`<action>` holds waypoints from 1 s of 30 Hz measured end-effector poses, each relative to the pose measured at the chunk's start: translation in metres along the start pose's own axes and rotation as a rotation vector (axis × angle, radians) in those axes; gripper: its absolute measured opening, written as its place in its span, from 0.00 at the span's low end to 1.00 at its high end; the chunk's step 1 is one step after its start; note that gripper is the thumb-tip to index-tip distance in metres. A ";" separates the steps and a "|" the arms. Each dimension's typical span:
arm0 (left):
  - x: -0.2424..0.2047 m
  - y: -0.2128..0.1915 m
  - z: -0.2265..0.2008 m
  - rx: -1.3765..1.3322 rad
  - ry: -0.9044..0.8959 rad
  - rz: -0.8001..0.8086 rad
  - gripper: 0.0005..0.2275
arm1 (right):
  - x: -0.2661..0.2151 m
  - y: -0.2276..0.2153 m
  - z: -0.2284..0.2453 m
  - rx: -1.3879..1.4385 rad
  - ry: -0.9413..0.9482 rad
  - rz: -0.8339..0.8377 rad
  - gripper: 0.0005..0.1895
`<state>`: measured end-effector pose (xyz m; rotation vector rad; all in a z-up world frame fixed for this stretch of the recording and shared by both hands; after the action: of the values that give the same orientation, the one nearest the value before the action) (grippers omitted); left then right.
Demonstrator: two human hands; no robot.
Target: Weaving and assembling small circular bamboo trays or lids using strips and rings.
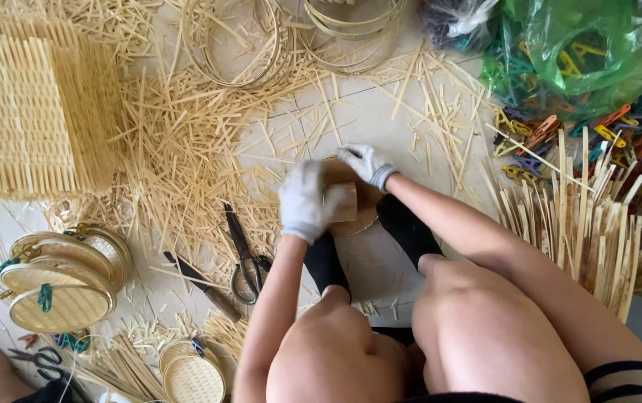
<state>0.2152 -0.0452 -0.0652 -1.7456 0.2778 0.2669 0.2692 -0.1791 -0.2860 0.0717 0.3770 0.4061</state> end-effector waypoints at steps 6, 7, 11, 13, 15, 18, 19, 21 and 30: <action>-0.026 0.037 -0.053 0.143 0.568 -0.309 0.35 | 0.041 -0.014 -0.011 -0.598 0.001 0.217 0.20; -0.027 0.047 -0.053 0.138 0.565 -0.302 0.35 | 0.036 -0.010 0.003 -0.596 0.010 0.221 0.20; -0.029 0.061 -0.052 0.097 0.504 -0.372 0.29 | 0.028 -0.011 0.019 -0.720 0.196 0.218 0.19; -0.028 0.055 -0.048 0.082 0.476 -0.416 0.28 | 0.030 -0.009 0.026 -0.713 0.169 0.205 0.18; -0.031 0.047 -0.047 0.037 0.493 -0.463 0.28 | 0.026 -0.003 0.025 -0.775 0.182 0.256 0.16; -0.036 0.051 -0.045 0.019 0.510 -0.486 0.28 | 0.030 -0.008 0.022 -0.724 0.247 0.227 0.17; -0.037 0.051 -0.047 0.019 0.512 -0.486 0.28 | 0.031 -0.010 0.017 -0.724 0.248 0.225 0.17; -0.038 0.046 -0.044 -0.008 0.443 -0.509 0.30 | 0.033 -0.010 0.012 -0.735 0.186 0.227 0.16; -0.056 -0.026 0.059 -0.047 -0.350 -0.687 0.41 | 0.025 -0.010 0.000 -0.670 0.185 0.253 0.16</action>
<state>0.1692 0.0198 -0.0342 -1.7001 -0.5802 0.0704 0.2945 -0.1783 -0.2965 -0.5799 0.3989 0.7742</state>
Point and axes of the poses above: each hand's wrist, its own x-axis towards the middle knuckle, its own y-axis out of the palm, z = x × y, the point moved 10 cm from there along x, towards the middle knuckle, and after that the axes turned 15 degrees about x, right-handed, at the moved point
